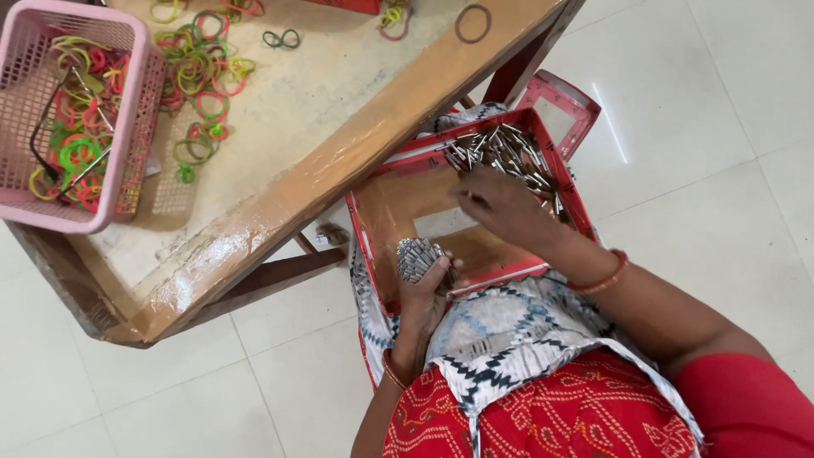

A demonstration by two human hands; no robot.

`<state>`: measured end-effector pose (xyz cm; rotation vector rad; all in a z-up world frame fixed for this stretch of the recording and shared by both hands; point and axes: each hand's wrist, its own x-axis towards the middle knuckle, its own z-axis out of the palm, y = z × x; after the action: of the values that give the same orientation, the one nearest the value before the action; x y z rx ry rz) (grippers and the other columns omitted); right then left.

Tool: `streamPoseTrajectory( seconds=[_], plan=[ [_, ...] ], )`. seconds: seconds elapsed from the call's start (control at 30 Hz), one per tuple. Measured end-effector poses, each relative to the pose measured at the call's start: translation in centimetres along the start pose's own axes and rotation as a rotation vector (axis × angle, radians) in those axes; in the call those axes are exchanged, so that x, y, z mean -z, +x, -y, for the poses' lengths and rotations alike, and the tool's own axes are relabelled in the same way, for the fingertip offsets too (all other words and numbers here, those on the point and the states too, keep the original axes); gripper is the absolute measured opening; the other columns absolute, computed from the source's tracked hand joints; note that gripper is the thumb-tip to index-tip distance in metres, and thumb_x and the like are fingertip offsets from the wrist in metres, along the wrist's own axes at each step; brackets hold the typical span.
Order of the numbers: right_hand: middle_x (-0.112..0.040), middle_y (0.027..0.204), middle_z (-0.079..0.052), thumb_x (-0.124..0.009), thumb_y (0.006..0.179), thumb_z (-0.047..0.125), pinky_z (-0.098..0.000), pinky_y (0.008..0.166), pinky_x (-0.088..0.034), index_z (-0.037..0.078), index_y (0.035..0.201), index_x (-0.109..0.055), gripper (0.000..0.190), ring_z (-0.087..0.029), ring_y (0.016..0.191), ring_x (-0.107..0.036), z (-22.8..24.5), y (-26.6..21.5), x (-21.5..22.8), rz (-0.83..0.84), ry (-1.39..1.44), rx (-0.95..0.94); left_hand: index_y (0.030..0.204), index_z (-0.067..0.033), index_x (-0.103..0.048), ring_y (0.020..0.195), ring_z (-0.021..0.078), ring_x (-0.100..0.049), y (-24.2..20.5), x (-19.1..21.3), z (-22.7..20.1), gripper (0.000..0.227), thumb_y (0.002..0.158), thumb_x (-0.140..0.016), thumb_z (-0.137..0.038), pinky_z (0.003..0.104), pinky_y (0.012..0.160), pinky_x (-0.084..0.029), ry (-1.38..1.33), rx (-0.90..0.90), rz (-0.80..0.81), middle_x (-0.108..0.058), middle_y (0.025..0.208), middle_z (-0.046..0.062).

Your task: Sorting and grouping small metal hair clips at a workshop table.

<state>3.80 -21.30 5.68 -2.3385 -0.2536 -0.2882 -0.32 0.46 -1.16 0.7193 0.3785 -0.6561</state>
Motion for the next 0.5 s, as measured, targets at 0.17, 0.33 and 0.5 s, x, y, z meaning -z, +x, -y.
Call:
streamPoseTrajectory(
  seconds=[0.17,0.33,0.5],
  plan=[
    [-0.066,0.107,-0.021,-0.071,0.080,0.010,-0.0500,0.083,-0.054,0.002,0.101,-0.072,0.023,-0.041,0.098,-0.066,-6.9,2.9,-4.2,0.115,-0.412,-0.102,0.113,0.0012,-0.066,0.096,0.0261,-0.074,0.0,0.0,0.0,0.017,0.096,-0.068,0.000,0.042,0.067,-0.067,0.032,-0.030,0.027,-0.071,0.103,0.012],
    [-0.066,0.102,-0.020,-0.071,0.090,0.017,-0.0523,0.085,-0.053,0.002,0.102,-0.069,0.019,-0.040,0.097,-0.067,-7.4,1.1,-4.6,0.197,-0.382,-0.258,0.113,0.0008,-0.066,0.098,0.0257,-0.073,-0.3,-0.5,-0.4,0.017,0.096,-0.067,-0.001,0.041,0.067,-0.068,0.014,-0.027,0.054,-0.071,0.103,0.012],
    [-0.068,0.102,-0.019,-0.071,0.082,0.018,-0.0514,0.082,-0.054,0.002,0.109,-0.066,0.032,-0.040,0.099,-0.067,-5.1,2.2,-2.4,0.175,-0.168,-0.335,0.116,-0.0024,-0.064,0.099,0.0255,-0.072,-0.7,-1.6,-1.0,0.022,0.094,-0.066,0.001,0.040,0.064,-0.067,0.028,-0.051,0.058,-0.070,0.105,0.011]
  ],
)
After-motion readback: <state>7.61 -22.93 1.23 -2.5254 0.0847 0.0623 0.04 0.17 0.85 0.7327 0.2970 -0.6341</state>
